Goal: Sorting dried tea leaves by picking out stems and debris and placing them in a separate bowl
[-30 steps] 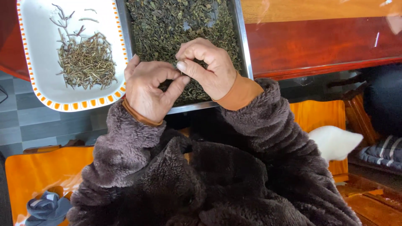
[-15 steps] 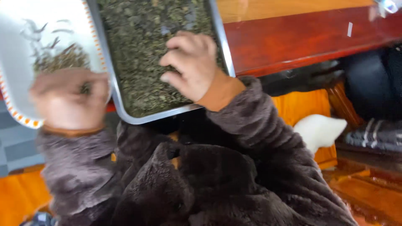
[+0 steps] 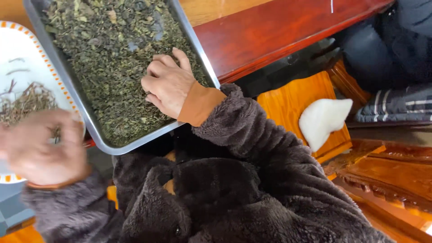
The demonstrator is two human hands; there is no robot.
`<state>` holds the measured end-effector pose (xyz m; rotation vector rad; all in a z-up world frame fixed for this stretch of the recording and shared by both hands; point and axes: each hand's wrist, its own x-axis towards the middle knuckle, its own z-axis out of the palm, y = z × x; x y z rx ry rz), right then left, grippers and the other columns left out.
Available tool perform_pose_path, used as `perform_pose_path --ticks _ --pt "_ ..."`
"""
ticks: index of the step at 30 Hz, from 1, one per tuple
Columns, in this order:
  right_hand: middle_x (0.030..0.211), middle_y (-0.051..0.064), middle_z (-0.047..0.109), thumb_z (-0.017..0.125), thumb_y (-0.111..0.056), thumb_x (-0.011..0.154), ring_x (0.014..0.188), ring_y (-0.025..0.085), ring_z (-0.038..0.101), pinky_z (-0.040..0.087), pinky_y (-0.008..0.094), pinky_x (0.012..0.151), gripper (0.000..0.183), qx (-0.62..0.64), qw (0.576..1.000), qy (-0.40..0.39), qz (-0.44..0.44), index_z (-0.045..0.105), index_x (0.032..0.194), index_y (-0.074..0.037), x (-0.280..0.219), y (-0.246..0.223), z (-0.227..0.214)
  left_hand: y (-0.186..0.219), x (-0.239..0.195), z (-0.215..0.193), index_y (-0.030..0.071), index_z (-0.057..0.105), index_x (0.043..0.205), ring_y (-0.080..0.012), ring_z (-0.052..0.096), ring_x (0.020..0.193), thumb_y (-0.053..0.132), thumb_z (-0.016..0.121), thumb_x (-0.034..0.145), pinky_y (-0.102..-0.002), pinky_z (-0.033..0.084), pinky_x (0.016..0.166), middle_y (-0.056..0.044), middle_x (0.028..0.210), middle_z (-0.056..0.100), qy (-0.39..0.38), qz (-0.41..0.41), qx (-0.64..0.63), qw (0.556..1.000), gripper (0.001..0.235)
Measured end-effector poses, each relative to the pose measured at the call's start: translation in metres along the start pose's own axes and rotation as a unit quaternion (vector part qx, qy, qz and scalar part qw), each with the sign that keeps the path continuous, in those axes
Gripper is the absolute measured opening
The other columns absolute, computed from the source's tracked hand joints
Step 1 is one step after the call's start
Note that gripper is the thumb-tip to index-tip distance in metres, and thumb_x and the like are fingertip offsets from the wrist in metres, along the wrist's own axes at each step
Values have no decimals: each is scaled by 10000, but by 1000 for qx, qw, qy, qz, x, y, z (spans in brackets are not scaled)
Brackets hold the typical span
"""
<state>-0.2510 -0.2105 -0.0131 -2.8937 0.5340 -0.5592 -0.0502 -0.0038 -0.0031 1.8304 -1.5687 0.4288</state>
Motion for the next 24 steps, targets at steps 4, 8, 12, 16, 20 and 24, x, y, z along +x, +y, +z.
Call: perform_pose_path --ticks 4,8,12,16,20,24 --pt "845 -20 551 811 -224 828 947 268 565 218 615 1138 195 -13 999 17 27 621 816 -187 -5 6 -6 45 -1 17 54 684 786 -315 685 737 226 652 1134 -604 437 1159 -136 847 775 5 70 -18 997 389" --pt "788 -44 629 815 -209 844 885 257 618 250 593 1127 185 -16 998 43 50 633 815 -209 -9 21 -11 56 -9 31 88 750 849 -229 704 745 131 742 1023 -378 299 1168 -55 826 753 -2 122 -137 983 179" --pt "723 -134 644 864 -179 826 830 200 681 236 578 1138 219 36 989 118 86 682 831 -302 -9 36 -2 55 -14 31 66 767 880 -228 706 789 126 781 983 -369 273 1192 -64 868 746 -13 112 -165 980 121" --pt "879 -131 725 827 -170 873 908 205 726 227 525 1097 213 49 987 143 52 678 968 -288 -20 63 1 60 -11 32 65 754 851 -223 703 722 151 815 947 -375 266 1193 -54 830 740 11 140 -191 971 142" --pt "1000 -73 758 660 -78 978 873 198 742 315 569 1097 174 131 982 113 77 694 1093 -204 -26 69 -13 56 -18 39 86 775 879 -195 726 746 163 824 942 -392 284 1178 -54 881 763 54 157 -211 963 110" --pt "993 -35 789 597 61 943 884 146 774 326 531 1122 321 179 974 107 92 681 1142 -177 -25 61 -21 53 -23 45 109 803 872 -170 726 733 162 808 943 -391 324 1152 -59 896 773 88 163 -219 958 89"
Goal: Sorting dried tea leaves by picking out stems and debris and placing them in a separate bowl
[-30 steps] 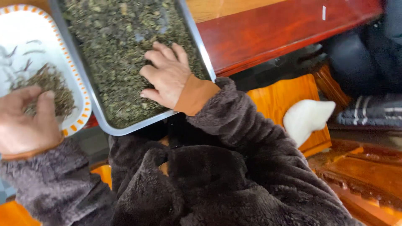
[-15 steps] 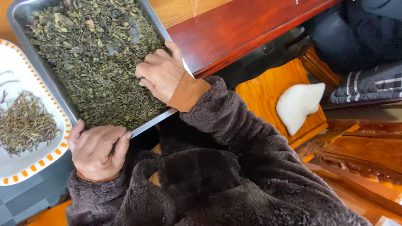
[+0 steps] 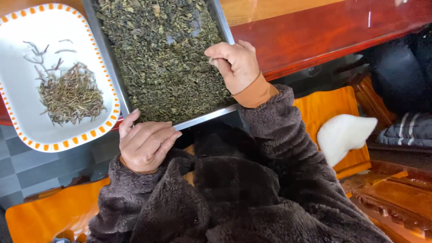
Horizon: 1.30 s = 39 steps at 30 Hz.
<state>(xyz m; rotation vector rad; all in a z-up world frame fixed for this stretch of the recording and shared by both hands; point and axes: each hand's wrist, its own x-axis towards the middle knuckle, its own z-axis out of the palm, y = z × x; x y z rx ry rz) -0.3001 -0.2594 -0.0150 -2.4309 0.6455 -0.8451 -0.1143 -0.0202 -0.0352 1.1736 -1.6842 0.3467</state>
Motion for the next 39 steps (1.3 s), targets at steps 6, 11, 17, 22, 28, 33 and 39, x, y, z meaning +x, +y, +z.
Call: perform_pose_path --ticks 6,11,17,22,28,33,39 --pt "873 -77 728 639 -237 1048 762 160 666 339 559 1046 155 -47 997 -12 -61 706 921 -182 16 -22 -11 7 -2 -10 105 774 841 -153 737 772 179 870 904 -377 410 1020 -38 897 782 -8 -58 44 997 137" --pt "1031 -24 729 684 -223 981 1032 270 637 299 543 1058 91 -164 973 -158 -43 714 1067 -222 44 -49 -1 5 -4 -15 103 782 850 -143 730 775 180 849 922 -354 391 1040 -36 895 783 -10 -60 42 997 125" --pt "1186 79 570 618 -422 943 1156 314 538 321 588 1010 500 -189 905 -380 -10 534 1388 -212 93 -77 29 6 -7 -16 93 775 853 -157 730 788 165 848 924 -364 399 1035 -49 912 782 -10 -64 34 997 124" --pt "1407 155 425 756 -490 901 1310 434 411 311 653 1047 765 -207 874 -436 43 380 1533 -278 107 -76 64 5 -7 -16 68 768 840 -174 725 763 160 838 920 -365 393 1045 -70 880 776 9 -43 15 999 140" --pt "1149 163 582 769 -247 850 1106 482 605 520 649 865 438 -138 930 -338 -41 597 1253 -239 85 -48 82 0 -21 -8 128 772 920 -232 712 815 212 848 932 -429 449 1071 -24 953 783 -17 -84 33 996 114" --pt "979 29 511 651 24 828 885 259 537 478 469 665 317 -130 900 -414 -43 634 1001 -242 84 -50 77 -2 -18 -6 75 797 898 -231 730 801 171 812 941 -403 386 1096 -109 885 773 -13 -50 23 998 105" --pt "988 46 541 610 242 637 787 294 595 459 461 539 531 -133 886 -441 -39 635 913 -211 77 -39 68 6 -11 -7 64 799 883 -209 710 785 157 822 943 -366 370 1076 -110 898 781 -25 -74 36 996 113"
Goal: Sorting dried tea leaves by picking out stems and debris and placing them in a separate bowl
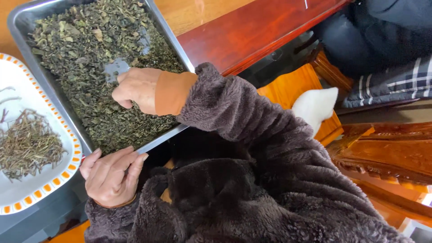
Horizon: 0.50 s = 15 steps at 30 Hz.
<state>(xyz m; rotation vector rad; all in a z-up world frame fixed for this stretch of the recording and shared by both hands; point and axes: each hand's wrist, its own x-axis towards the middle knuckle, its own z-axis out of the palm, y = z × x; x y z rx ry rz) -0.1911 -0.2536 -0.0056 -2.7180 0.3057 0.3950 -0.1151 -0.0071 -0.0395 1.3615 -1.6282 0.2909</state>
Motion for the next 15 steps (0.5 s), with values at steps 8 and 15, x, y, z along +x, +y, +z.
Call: perform_pose_path --ticks 8,15 --pt "923 48 658 723 74 775 747 257 684 560 423 620 291 91 969 222 -52 663 935 -162 -67 19 -8 14 11 -10 87 796 891 -184 717 860 137 841 963 -383 382 1081 -83 964 785 -59 -53 23 997 98" --pt "923 57 699 662 -167 1014 810 223 707 601 374 736 83 144 883 413 -170 639 1020 -87 -87 41 14 8 55 -29 -30 788 1034 -374 651 776 111 722 1088 -489 481 817 -157 984 757 -108 -36 65 991 165"
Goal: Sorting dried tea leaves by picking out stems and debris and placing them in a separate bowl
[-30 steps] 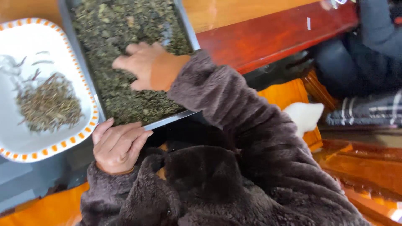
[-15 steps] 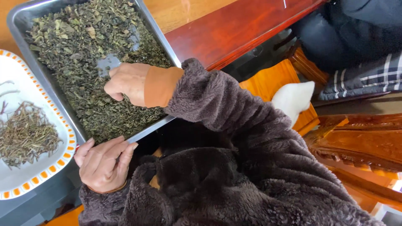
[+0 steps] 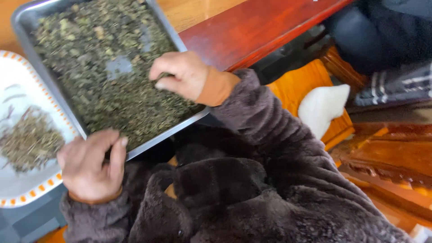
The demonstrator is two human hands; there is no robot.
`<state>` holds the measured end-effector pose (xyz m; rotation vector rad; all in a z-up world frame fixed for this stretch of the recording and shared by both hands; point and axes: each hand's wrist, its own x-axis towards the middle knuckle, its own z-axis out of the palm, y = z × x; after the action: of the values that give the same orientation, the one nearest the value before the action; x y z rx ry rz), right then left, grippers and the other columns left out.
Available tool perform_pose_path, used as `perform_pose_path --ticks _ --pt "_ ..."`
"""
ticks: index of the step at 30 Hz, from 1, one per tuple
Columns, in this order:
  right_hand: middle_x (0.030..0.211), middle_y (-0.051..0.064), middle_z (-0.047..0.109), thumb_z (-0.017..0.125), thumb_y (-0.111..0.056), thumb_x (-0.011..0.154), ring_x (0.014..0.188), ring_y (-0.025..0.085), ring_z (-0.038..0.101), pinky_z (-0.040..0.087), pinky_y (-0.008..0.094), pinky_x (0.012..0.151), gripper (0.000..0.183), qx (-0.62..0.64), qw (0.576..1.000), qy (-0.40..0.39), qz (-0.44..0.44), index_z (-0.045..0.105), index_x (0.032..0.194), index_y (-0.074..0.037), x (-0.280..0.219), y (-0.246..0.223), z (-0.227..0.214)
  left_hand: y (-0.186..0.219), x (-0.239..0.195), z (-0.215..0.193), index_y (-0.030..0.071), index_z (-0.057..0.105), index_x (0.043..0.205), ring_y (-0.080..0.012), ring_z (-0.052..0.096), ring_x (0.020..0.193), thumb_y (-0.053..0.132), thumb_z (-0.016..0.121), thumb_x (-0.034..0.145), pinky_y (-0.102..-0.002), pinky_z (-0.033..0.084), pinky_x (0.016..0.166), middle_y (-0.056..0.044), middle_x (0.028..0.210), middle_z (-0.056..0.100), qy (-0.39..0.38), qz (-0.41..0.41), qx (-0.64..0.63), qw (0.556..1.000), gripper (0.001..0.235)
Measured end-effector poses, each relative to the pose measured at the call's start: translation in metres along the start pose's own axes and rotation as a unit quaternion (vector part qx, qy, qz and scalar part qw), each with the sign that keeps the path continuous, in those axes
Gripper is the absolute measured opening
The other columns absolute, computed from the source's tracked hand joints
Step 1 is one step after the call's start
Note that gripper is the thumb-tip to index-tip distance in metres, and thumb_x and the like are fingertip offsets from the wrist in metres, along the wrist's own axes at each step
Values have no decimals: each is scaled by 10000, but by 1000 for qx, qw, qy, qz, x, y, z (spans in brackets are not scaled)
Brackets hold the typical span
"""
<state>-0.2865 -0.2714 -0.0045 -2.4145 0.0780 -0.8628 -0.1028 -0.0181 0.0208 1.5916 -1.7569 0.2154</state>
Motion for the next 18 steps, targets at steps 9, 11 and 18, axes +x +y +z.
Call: perform_pose_path --ticks 9,11,18 --pt "1092 134 714 515 -217 1102 995 197 719 643 291 918 263 211 957 73 183 634 1205 -6 -8 -25 -24 -33 6 10 49 800 1194 -379 720 1016 250 769 1057 -565 352 1130 -113 1159 789 -66 -72 143 985 244" --pt "1077 143 718 511 -230 1105 974 202 729 647 275 879 275 208 957 77 185 634 1201 -4 -11 -24 -27 -31 14 14 82 801 1185 -360 737 1000 273 762 1049 -570 350 1133 -95 1136 798 -88 -83 153 981 237" --pt "1065 141 710 653 -37 1035 980 201 697 615 286 920 98 132 972 129 147 678 1119 6 -22 -26 -15 -40 6 44 179 806 1149 -301 702 977 289 772 972 -551 315 1144 -5 1077 778 -78 -57 169 981 210"
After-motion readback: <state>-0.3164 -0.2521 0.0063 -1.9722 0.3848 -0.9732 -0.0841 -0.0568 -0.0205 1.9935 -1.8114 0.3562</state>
